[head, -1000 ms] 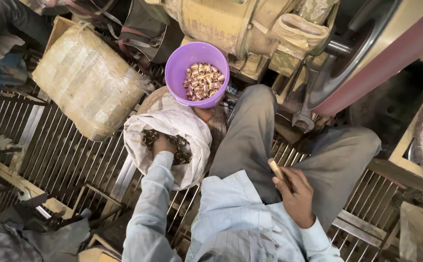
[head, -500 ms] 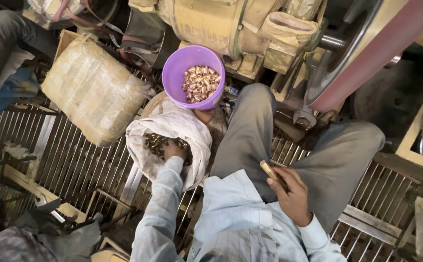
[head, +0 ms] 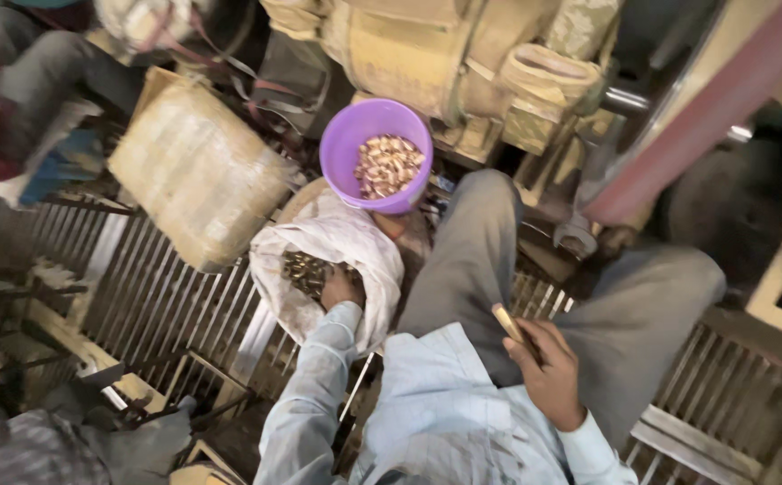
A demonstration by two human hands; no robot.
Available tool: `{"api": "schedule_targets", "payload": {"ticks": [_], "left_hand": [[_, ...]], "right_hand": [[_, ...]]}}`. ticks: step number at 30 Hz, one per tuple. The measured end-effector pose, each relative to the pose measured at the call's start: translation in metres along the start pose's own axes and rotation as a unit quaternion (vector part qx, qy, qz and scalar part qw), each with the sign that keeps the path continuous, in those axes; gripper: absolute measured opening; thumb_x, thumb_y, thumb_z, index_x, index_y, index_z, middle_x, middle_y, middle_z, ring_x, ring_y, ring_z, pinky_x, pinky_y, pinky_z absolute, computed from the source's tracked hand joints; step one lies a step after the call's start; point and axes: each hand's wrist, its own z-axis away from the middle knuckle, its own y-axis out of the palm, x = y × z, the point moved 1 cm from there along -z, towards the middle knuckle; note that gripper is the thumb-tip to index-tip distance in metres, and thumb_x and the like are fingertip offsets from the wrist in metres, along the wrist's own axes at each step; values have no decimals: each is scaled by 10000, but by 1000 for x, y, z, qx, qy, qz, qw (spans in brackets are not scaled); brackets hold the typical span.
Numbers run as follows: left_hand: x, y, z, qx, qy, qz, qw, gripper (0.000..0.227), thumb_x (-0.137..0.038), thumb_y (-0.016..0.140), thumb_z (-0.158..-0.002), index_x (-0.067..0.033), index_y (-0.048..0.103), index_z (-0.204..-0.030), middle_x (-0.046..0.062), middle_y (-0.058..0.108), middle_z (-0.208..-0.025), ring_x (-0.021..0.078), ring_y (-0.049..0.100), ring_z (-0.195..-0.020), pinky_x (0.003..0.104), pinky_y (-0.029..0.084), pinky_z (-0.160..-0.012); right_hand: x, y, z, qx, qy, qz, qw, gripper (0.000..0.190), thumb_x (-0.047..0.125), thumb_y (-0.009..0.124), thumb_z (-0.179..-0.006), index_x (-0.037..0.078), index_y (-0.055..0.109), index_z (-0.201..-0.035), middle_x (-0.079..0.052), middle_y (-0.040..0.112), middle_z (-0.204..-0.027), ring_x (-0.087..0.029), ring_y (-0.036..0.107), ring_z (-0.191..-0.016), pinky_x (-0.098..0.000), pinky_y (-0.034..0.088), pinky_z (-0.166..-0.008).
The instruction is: The person sits on a metal grate floor and repeatedly picks up small brass-colored metal parts from a white sack. They press each part against a vertical belt sander to smooth its surface, then place the finished part into a purple bucket.
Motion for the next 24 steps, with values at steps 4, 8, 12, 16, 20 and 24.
{"api": "schedule_targets", "payload": {"ticks": [4,8,12,16,20,24], "left_hand": [[-3,-9,3,-4,-62,93,994,314,-292,776,-779,-153,744,-1058,177,735,-1029,402,707,-940,492,563,-867],[-11,-32,10,-3,-86,129,988,261,-297,810,-782,-161,796,-1004,184,765,-949,367,719,-911,434,573,-863],[-23,-73,35,101,-216,594,768,177,-187,784,-878,-80,821,-1015,115,781,-912,201,729,-693,332,563,-625],[-61,-131,81,280,-245,759,535,172,-257,731,-941,-138,746,-1065,-45,584,-650,53,480,-437,193,359,-371],[-123,-158,128,462,-155,756,436,211,-283,696,-979,-126,657,-1114,-43,541,-646,43,441,-445,191,334,-367],[-169,-157,151,564,-139,710,398,256,-245,659,-1011,-68,634,-1194,-17,602,-778,30,458,-506,174,361,-448]], "right_hand": [[-33,1,13,24,54,-53,997,318,62,745,-895,-59,683,-1182,-76,680,-1000,-108,658,-741,-244,528,-651],[-78,12,12,6,130,-173,976,372,34,737,-879,-80,655,-1224,-96,684,-902,-122,622,-703,-255,466,-574],[-102,17,4,16,187,-202,961,364,46,732,-871,-47,650,-1213,-89,689,-808,-117,603,-638,-256,449,-536],[-63,29,-10,27,130,-174,976,355,78,785,-855,-40,688,-1176,-45,615,-799,-78,533,-642,-241,420,-565],[4,26,-24,49,11,-12,999,372,157,809,-833,8,725,-1164,-19,632,-827,-85,548,-717,-244,473,-648],[39,22,-34,57,-40,-32,997,302,152,817,-842,-1,739,-1091,-44,719,-951,-138,644,-828,-273,523,-761]]}}
